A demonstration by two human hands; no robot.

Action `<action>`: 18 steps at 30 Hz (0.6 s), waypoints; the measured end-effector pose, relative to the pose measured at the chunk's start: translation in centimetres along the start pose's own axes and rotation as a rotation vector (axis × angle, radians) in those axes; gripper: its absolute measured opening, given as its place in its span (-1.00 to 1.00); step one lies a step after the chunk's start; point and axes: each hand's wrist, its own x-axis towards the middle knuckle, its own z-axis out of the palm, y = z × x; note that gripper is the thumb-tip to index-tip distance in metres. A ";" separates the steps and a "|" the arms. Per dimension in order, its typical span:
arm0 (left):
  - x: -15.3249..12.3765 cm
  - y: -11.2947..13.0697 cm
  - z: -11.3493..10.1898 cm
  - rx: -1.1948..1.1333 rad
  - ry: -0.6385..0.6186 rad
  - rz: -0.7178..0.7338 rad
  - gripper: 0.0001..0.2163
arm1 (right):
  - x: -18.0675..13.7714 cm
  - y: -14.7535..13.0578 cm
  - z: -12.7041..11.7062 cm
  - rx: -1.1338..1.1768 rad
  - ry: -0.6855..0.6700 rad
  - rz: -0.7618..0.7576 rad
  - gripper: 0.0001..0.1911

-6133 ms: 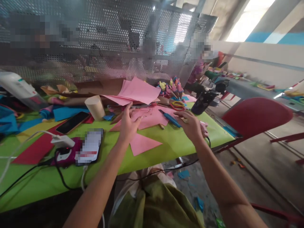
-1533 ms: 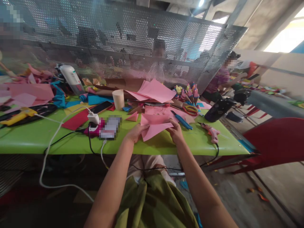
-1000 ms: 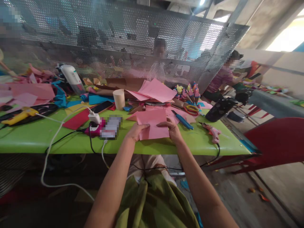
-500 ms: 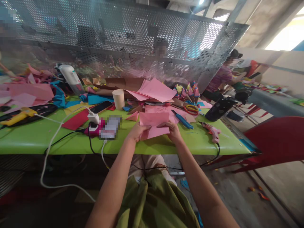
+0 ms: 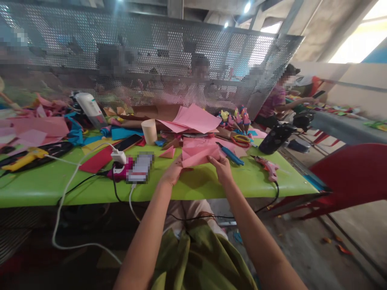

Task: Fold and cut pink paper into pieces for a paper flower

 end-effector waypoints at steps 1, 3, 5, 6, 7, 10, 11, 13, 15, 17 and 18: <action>0.1 -0.1 -0.1 -0.038 0.000 0.012 -0.50 | 0.0 -0.1 0.1 0.005 0.018 0.002 -0.64; 0.3 -0.3 -0.2 -0.105 -0.026 0.008 -0.54 | 0.0 -0.2 0.2 0.009 0.049 0.000 -0.63; 0.2 -0.2 -0.3 -0.146 -0.051 0.004 -0.51 | 0.0 -0.3 0.2 0.008 0.066 -0.001 -0.62; 0.1 -0.2 -0.3 -0.147 -0.058 0.010 -0.48 | -0.1 -0.3 0.3 0.005 0.072 -0.001 -0.62; 0.0 -0.1 -0.2 -0.130 -0.059 0.022 -0.45 | -0.1 -0.4 0.3 0.001 0.074 0.000 -0.61; -0.1 0.2 0.2 0.009 -0.011 0.071 -0.41 | -0.2 -0.4 0.4 -0.008 0.070 0.005 -0.61; -0.1 0.2 0.3 0.064 0.024 0.083 -0.43 | -0.2 -0.4 0.4 -0.008 0.066 0.005 -0.61; 0.1 0.2 0.4 0.147 0.100 0.097 -0.50 | -0.2 -0.5 0.4 -0.009 0.050 0.001 -0.62; 0.3 0.2 0.3 0.179 0.157 0.104 -0.58 | -0.2 -0.5 0.4 -0.018 0.030 -0.003 -0.61; 0.5 0.1 0.1 0.188 0.184 0.108 -0.64 | -0.1 -0.6 0.3 -0.024 0.011 -0.008 -0.58; 0.6 0.0 0.0 0.191 0.197 0.110 -0.65 | -0.1 -0.6 0.3 -0.021 0.005 -0.012 -0.58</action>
